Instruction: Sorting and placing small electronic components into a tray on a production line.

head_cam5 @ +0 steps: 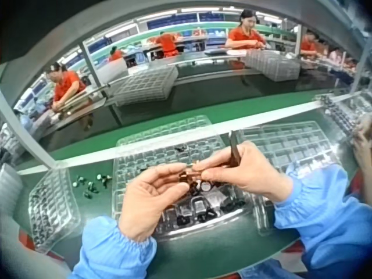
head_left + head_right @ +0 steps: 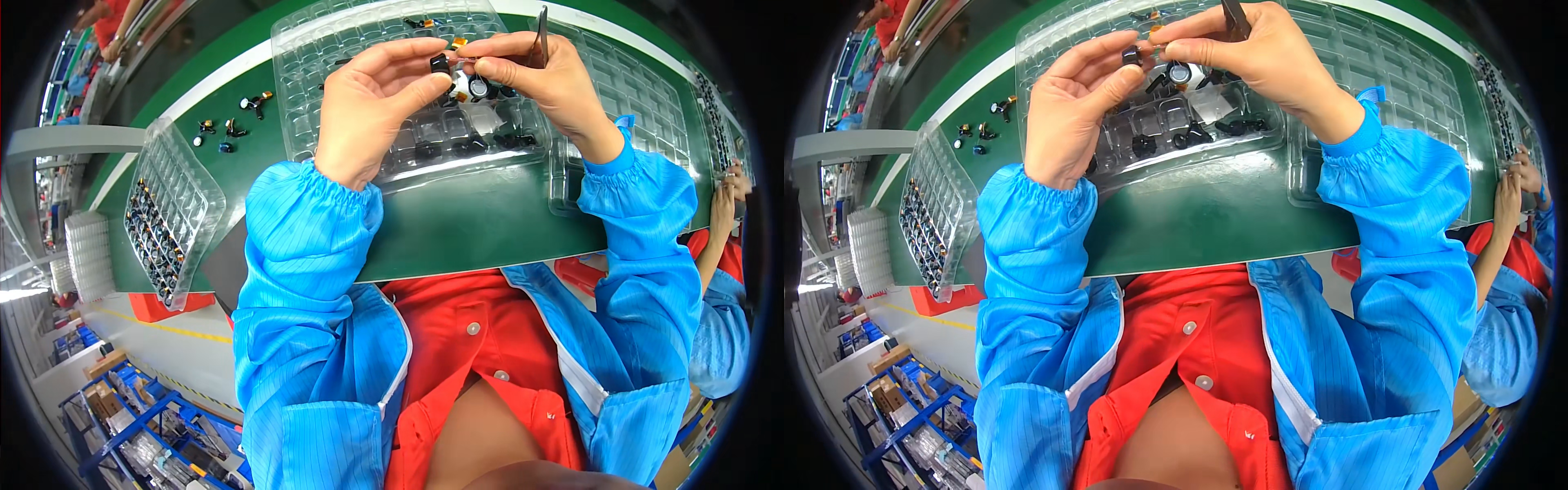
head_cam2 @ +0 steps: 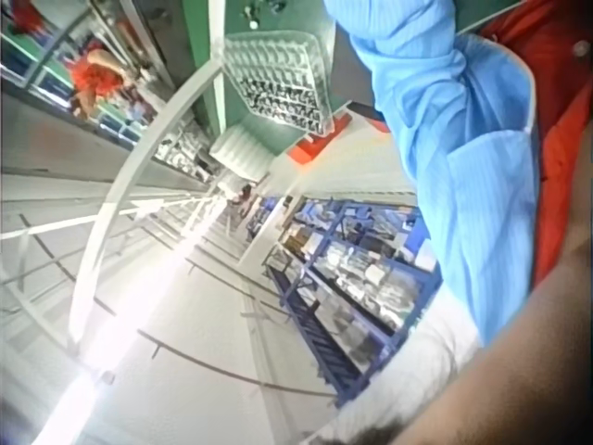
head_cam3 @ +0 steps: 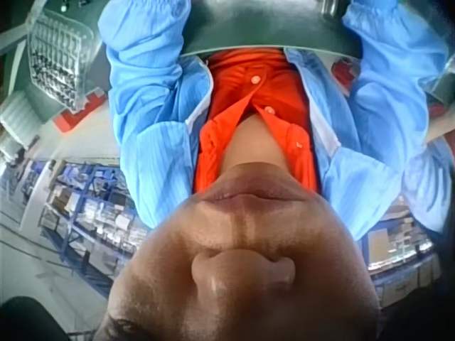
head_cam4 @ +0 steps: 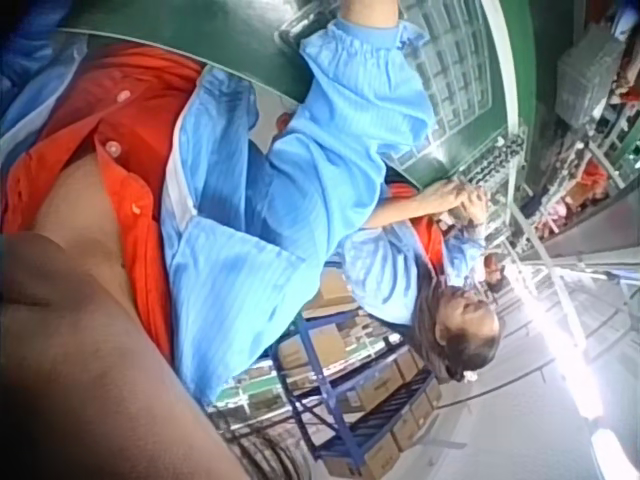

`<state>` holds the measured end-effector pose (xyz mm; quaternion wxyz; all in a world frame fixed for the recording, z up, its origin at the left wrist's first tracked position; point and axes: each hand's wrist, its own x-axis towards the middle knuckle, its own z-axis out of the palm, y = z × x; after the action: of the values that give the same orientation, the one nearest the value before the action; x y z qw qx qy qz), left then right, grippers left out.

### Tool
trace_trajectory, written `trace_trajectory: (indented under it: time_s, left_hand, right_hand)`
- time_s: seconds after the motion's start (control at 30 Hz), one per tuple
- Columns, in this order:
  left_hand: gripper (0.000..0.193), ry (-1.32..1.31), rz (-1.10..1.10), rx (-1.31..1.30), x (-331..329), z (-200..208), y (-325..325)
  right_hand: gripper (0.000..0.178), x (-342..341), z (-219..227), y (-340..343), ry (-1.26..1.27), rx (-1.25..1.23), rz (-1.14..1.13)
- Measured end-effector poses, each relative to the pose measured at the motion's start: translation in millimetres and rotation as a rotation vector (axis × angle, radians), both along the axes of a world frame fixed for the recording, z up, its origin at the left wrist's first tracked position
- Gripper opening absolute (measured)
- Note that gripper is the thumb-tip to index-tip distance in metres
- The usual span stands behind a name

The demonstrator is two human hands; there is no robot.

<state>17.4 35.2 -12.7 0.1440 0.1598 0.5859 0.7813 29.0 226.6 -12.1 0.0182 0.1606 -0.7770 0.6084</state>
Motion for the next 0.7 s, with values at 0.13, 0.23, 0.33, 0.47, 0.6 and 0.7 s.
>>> trace_trajectory:
  time_s: [0.13,0.23,0.33,0.47,0.6,0.7]
  left_hand:
    - [0.03,0.041,0.012,-0.065,-0.1,0.4,-1.9]
    - [0.029,0.087,0.017,-0.075,-1.7,-3.0,-3.9]
    - [0.026,0.093,0.03,-0.121,0.1,-1.3,-4.3]
    - [0.024,0.184,0.046,-0.148,1.2,-1.5,-5.5]
    - [0.022,0.312,0.081,-0.213,-0.1,-2.5,-6.5]
    - [0.022,0.329,0.068,-0.286,-2.1,-2.6,-9.7]
  right_hand:
    - [0.021,0.7,6.8,-2.4,-0.054,0.001,0.024]
    - [0.022,-0.5,5.1,0.2,-0.068,0.022,0.041]
    - [0.025,0.5,2.1,0.0,-0.049,-0.023,0.038]
    - [0.024,2.9,4.5,-4.0,-0.073,-0.042,0.01]
    - [0.022,11.1,24.7,-9.7,-0.142,-0.115,0.028]
    - [0.023,11.5,24.6,-11.1,-0.031,-0.048,0.012]
